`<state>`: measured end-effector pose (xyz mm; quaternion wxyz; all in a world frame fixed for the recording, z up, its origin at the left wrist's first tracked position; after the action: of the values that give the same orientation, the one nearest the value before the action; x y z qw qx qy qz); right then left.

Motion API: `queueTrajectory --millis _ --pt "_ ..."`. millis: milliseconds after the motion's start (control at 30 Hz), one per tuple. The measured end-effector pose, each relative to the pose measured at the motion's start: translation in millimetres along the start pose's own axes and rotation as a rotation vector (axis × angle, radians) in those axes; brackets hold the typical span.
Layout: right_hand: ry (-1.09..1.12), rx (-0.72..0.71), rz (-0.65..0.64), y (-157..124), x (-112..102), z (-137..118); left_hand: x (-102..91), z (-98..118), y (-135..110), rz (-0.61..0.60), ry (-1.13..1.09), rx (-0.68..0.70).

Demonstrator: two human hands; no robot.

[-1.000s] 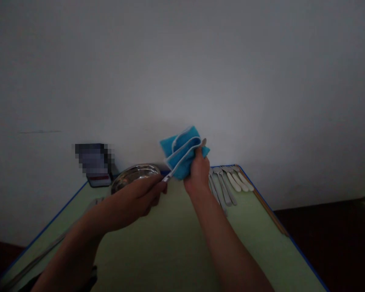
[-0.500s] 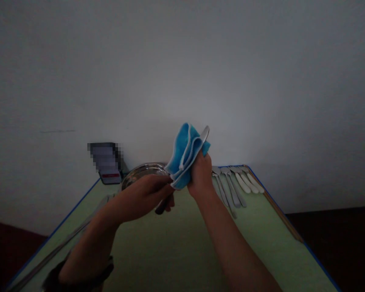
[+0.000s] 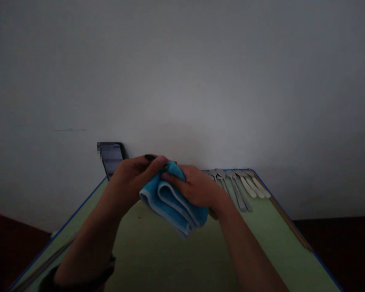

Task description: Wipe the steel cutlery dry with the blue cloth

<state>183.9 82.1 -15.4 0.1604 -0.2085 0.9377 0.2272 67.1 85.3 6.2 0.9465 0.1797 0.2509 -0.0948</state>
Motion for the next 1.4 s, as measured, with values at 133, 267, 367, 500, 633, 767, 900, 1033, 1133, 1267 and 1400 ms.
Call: queueTrajectory --millis 133,267,367,500,633,767,900,1033,1133,1267,1400 --pt "-0.099 -0.015 0.011 0.2 -2.1 -3.5 -7.7 -8.1 1.4 0.086 -0.221 -0.027" --pt "-0.192 0.025 -0.060 -2.6 -9.2 -0.2 -29.7 -19.0 0.9 0.322 -0.525 0.003" --pt "-0.261 0.039 -0.093 -7.3 -19.0 -1.4 -41.8 -22.5 0.7 0.447 -0.671 0.071" --pt "-0.319 0.141 -0.143 -15.9 -32.1 -2.9 -46.6 -27.2 5.2 0.516 -0.925 0.082" --pt "-0.409 0.306 -0.265 -28.1 -39.7 -1.9 -49.7 -42.1 7.9 0.580 -1.290 -0.064" --pt "-0.520 0.421 -0.279 -36.0 -46.9 -2.6 -49.7 -54.6 7.3 0.594 -1.492 -0.196" --pt "-0.515 0.455 -0.269 -38.2 -48.8 -0.5 -37.5 -53.2 9.5 0.489 -1.335 -0.251" --pt "-0.494 0.475 -0.258 -41.1 -52.1 5.5 -18.8 -39.6 11.1 0.244 -0.965 -0.169" --pt "-0.515 0.483 -0.254 -43.5 -55.0 7.4 -9.1 -30.2 7.3 0.016 -0.525 -0.048" --pt "-0.548 0.467 -0.264 -41.3 -51.9 4.6 -5.6 -27.4 -0.5 -0.227 0.110 0.025" --pt "-0.572 0.380 -0.295 -30.7 -35.0 -4.0 0.8 -17.2 -5.3 -0.356 0.250 0.070"
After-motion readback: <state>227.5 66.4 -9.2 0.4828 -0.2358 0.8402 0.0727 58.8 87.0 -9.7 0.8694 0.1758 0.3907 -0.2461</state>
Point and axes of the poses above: each hand's wrist, its own y-axis towards the middle knuckle, its own x-axis out of the palm, z = x × y, the point moved 6 cm from there along y, towards the middle knuckle, and after that the axes turned 1 degree about y, right-handed, at the moved point
